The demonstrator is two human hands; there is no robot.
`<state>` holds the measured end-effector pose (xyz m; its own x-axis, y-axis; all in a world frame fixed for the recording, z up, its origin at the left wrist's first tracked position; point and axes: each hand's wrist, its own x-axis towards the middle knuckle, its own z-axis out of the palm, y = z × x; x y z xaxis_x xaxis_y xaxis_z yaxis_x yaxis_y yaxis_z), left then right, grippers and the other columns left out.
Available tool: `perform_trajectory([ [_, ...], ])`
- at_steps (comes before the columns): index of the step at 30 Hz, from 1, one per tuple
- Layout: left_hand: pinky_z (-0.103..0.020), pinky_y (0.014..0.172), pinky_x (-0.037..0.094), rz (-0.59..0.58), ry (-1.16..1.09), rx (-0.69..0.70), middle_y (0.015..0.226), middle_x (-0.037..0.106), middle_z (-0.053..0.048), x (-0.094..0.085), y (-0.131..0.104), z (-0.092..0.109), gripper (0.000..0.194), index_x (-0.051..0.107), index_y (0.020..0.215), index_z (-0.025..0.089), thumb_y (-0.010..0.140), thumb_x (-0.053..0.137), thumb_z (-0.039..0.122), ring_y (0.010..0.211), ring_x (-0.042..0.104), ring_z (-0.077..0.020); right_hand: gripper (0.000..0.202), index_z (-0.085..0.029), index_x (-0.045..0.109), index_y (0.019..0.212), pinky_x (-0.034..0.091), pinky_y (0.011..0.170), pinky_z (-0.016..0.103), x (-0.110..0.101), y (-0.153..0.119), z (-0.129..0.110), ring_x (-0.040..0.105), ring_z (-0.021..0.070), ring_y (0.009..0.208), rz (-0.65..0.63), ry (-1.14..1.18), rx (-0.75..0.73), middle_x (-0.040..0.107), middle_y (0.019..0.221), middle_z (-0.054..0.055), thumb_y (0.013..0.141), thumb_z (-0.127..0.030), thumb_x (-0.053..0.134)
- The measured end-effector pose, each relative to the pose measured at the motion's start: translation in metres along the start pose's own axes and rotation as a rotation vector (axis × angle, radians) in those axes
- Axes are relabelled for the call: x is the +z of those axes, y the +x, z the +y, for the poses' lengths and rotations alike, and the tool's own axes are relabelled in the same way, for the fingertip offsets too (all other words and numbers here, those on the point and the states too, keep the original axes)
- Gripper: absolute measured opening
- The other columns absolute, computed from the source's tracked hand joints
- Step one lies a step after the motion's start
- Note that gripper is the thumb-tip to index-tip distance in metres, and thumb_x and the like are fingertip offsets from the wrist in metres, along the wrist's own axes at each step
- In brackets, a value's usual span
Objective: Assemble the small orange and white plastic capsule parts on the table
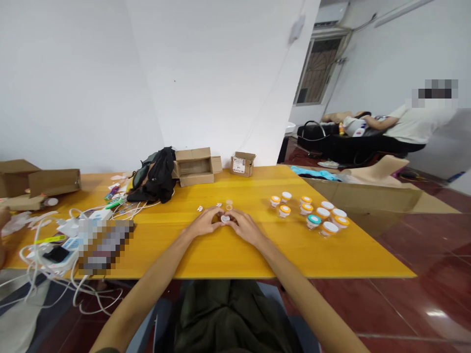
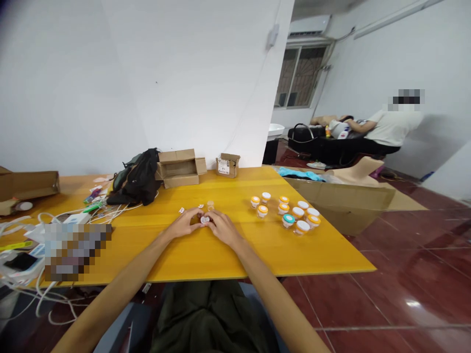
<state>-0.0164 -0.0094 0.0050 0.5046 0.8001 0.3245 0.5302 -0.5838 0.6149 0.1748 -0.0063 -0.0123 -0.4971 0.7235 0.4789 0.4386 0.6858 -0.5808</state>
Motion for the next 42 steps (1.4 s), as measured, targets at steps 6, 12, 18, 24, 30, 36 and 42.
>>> perform_trajectory([
  [6, -0.034, 0.085, 0.047, -0.004, 0.092, 0.016, 0.094, 0.065, -0.005, 0.001, -0.002, 0.001, 0.014, 0.061, 0.098, 0.021, 0.085, 0.061, 0.027, 0.091, 0.059, -0.0208, 0.015, -0.024, 0.067, 0.095, 0.049, 0.083, 0.033, 0.002, 0.000, 0.002, 0.064, 0.0199, 0.092, 0.017, -0.007, -0.005, 0.069, 0.097, 0.004, 0.086, -0.018, 0.058],
  [12, -0.033, 0.089, 0.047, 0.004, 0.069, -0.006, 0.100, 0.066, -0.005, 0.003, -0.001, 0.002, 0.019, 0.061, 0.103, 0.022, 0.083, 0.063, 0.023, 0.096, 0.060, -0.0214, 0.015, -0.023, 0.068, 0.094, 0.050, 0.080, 0.032, 0.003, 0.002, 0.003, 0.064, 0.0196, 0.088, 0.008, 0.078, 0.035, 0.069, 0.094, 0.004, 0.085, -0.018, 0.058],
  [18, -0.033, 0.088, 0.047, 0.001, 0.082, 0.005, 0.100, 0.066, -0.005, 0.004, -0.002, 0.004, 0.023, 0.059, 0.107, 0.022, 0.084, 0.061, 0.023, 0.095, 0.061, -0.0214, 0.015, -0.023, 0.069, 0.093, 0.052, 0.076, 0.030, 0.005, 0.003, 0.004, 0.066, 0.0194, 0.084, 0.013, 0.131, 0.112, 0.070, 0.092, 0.003, 0.081, -0.018, 0.061],
  [24, -0.033, 0.087, 0.047, 0.007, 0.135, 0.030, 0.099, 0.066, -0.005, 0.005, -0.004, 0.005, 0.022, 0.059, 0.107, 0.023, 0.086, 0.059, 0.026, 0.095, 0.060, -0.0215, 0.013, -0.021, 0.069, 0.086, 0.053, 0.076, 0.031, 0.007, 0.004, 0.005, 0.067, 0.0192, 0.083, 0.022, 0.205, 0.164, 0.071, 0.089, 0.004, 0.078, -0.016, 0.061],
  [30, -0.033, 0.085, 0.048, 0.020, 0.172, 0.083, 0.097, 0.065, -0.005, 0.007, -0.003, 0.002, 0.021, 0.057, 0.108, 0.022, 0.087, 0.056, 0.025, 0.093, 0.060, -0.0213, 0.015, -0.019, 0.070, 0.087, 0.052, 0.078, 0.030, 0.004, 0.009, -0.005, 0.068, 0.0192, 0.082, -0.015, 0.151, 0.303, 0.074, 0.088, 0.004, 0.076, -0.014, 0.062],
  [36, -0.033, 0.084, 0.048, 0.023, 0.219, 0.127, 0.096, 0.065, -0.006, 0.009, -0.002, 0.001, 0.022, 0.057, 0.107, 0.021, 0.086, 0.055, 0.019, 0.092, 0.061, -0.0214, 0.014, -0.020, 0.071, 0.086, 0.047, 0.077, 0.026, -0.003, 0.017, -0.024, 0.068, 0.0210, 0.090, -0.098, -0.155, 0.432, 0.075, 0.091, 0.005, 0.077, -0.016, 0.060],
  [42, -0.033, 0.081, 0.047, 0.021, 0.279, 0.133, 0.089, 0.063, -0.005, 0.011, -0.001, 0.005, 0.015, 0.057, 0.094, 0.020, 0.081, 0.055, 0.015, 0.087, 0.059, -0.0214, 0.021, -0.016, 0.072, 0.085, 0.041, 0.066, 0.025, -0.010, 0.028, -0.041, 0.068, 0.0240, 0.089, -0.218, -0.411, 0.530, 0.075, 0.091, 0.012, 0.083, -0.028, 0.055],
])
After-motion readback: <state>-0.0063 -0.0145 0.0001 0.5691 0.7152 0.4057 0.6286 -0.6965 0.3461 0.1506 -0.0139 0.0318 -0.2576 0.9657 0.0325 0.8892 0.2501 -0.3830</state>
